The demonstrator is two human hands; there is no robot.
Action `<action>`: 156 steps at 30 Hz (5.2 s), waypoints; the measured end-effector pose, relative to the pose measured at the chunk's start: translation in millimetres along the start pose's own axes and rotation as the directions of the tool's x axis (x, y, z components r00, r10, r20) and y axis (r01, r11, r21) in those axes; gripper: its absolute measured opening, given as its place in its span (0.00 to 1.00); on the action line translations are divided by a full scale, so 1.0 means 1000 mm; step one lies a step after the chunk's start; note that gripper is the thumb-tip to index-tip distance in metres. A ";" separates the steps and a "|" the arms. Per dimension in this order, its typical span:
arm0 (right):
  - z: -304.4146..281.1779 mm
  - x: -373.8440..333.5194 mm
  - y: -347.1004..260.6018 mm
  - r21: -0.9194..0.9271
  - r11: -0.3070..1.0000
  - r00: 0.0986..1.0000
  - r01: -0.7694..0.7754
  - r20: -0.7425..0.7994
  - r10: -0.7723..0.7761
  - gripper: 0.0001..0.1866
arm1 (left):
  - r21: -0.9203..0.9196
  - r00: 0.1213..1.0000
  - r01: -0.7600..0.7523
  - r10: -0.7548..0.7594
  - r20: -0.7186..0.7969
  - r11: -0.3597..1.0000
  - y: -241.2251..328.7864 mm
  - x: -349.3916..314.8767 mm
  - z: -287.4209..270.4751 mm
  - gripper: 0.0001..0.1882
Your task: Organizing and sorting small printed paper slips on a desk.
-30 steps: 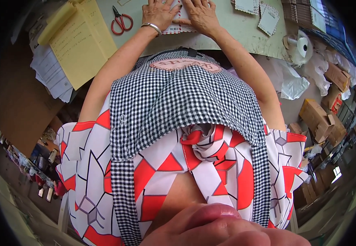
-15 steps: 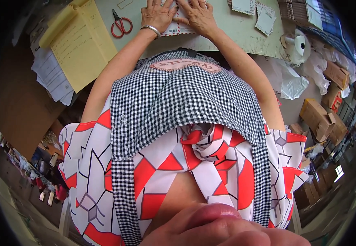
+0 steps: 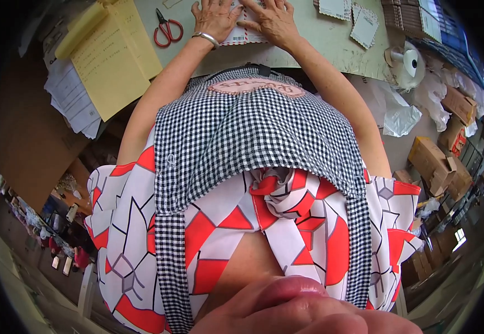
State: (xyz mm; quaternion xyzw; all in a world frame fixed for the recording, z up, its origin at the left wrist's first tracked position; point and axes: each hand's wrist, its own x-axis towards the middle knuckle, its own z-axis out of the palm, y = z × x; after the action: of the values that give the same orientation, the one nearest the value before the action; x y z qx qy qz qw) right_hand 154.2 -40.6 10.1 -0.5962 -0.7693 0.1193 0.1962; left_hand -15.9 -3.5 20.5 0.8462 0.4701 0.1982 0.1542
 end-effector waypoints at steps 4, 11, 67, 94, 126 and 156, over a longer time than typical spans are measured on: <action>-0.001 0.004 -0.002 -0.012 1.000 1.000 0.005 0.025 -0.004 0.34 | -0.194 0.980 -0.162 0.135 -0.147 0.968 -0.026 -0.018 0.018 0.26; 0.003 0.005 0.000 -0.026 1.000 1.000 -0.001 0.031 0.002 0.34 | -0.006 0.988 -0.150 0.150 0.022 0.989 -0.012 -0.018 0.002 0.26; -0.001 -0.015 -0.001 0.510 0.673 0.797 -0.535 0.040 0.603 0.59 | 0.154 0.980 -0.196 0.192 0.045 0.968 0.002 -0.015 0.011 0.28; -0.004 -0.018 0.004 0.552 0.651 0.797 -0.521 0.043 0.602 0.61 | 0.138 0.983 -0.159 0.143 0.117 0.978 0.013 -0.012 0.007 0.32; -0.013 -0.010 0.014 0.447 0.686 0.798 -0.574 0.120 0.590 0.67 | 0.174 0.984 -0.122 0.096 0.152 0.977 0.012 -0.008 0.014 0.33; -0.019 -0.028 0.036 -0.115 0.838 0.844 -0.534 -0.012 0.536 0.34 | 0.070 0.979 -0.131 0.118 0.169 0.989 0.049 0.007 0.034 0.26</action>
State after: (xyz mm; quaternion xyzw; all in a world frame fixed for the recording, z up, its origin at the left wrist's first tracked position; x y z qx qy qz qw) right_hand 199.5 -59.5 7.4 -0.7962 -0.5798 0.1312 0.1128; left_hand 39.6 -25.0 14.3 0.8929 0.4095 0.1179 0.1454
